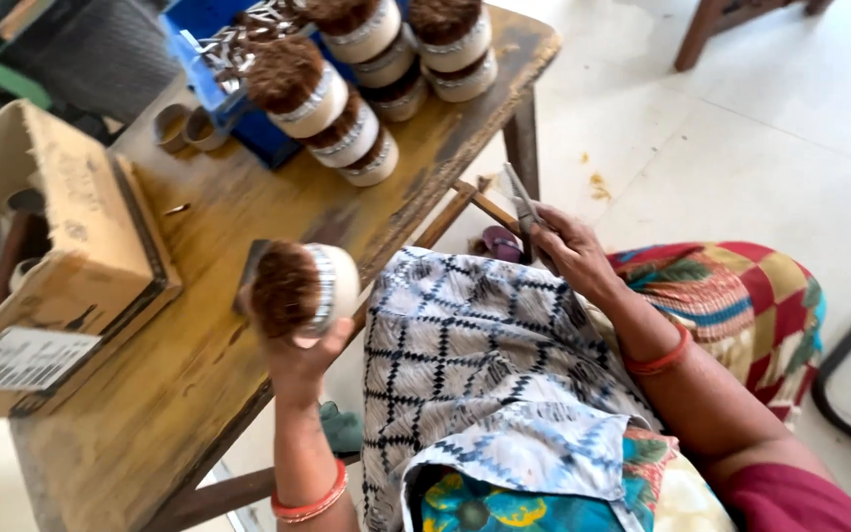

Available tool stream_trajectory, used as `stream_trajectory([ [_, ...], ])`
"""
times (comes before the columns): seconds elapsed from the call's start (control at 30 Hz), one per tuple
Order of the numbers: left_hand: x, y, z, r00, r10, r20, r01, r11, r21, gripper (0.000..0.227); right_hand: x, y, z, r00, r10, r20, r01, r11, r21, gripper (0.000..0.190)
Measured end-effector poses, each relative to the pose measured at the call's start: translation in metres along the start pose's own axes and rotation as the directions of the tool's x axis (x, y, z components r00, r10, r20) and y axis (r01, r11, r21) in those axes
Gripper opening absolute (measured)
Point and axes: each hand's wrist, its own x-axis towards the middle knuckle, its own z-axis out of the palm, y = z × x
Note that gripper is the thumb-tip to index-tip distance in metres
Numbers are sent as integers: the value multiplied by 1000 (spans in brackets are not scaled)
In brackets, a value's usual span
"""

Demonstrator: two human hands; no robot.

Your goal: Combing and trimming bristles on industrial brushes at a workshop table.

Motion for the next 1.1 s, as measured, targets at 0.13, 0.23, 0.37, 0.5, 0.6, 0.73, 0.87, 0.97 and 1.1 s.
stream_trajectory([
  [0.13,22,-20,96,893,-201,403,239,970,-46,93,2,-2,-7,995,-97,-11,97,995,-3,46],
  [0.23,45,-68,140,771,-244,588,396,907,-142,92,1,-7,-17,970,-242,-1,241,966,-98,44],
  [0.37,56,-94,185,750,-243,616,540,763,-356,86,2,-21,-30,946,-326,0,322,936,-143,41],
  [0.5,48,-101,216,845,-325,424,515,707,-485,78,3,-33,-39,944,-328,-48,223,736,-639,50],
  [0.6,33,-135,210,842,-315,438,502,756,-421,75,4,-29,-40,963,-268,-9,180,672,-718,52],
  [0.73,26,-165,195,809,-327,489,549,718,-428,63,2,-26,-43,931,-365,27,263,616,-743,51],
  [0.87,24,-163,188,839,-307,449,509,734,-449,60,-3,-29,-39,866,-498,41,375,593,-712,53],
  [0.97,26,-138,186,858,-272,436,478,732,-485,68,-6,-31,-29,750,-632,194,551,437,-711,54],
  [1.1,26,-108,185,891,-242,384,406,802,-437,76,-5,-22,-16,803,-540,252,481,338,-809,59],
])
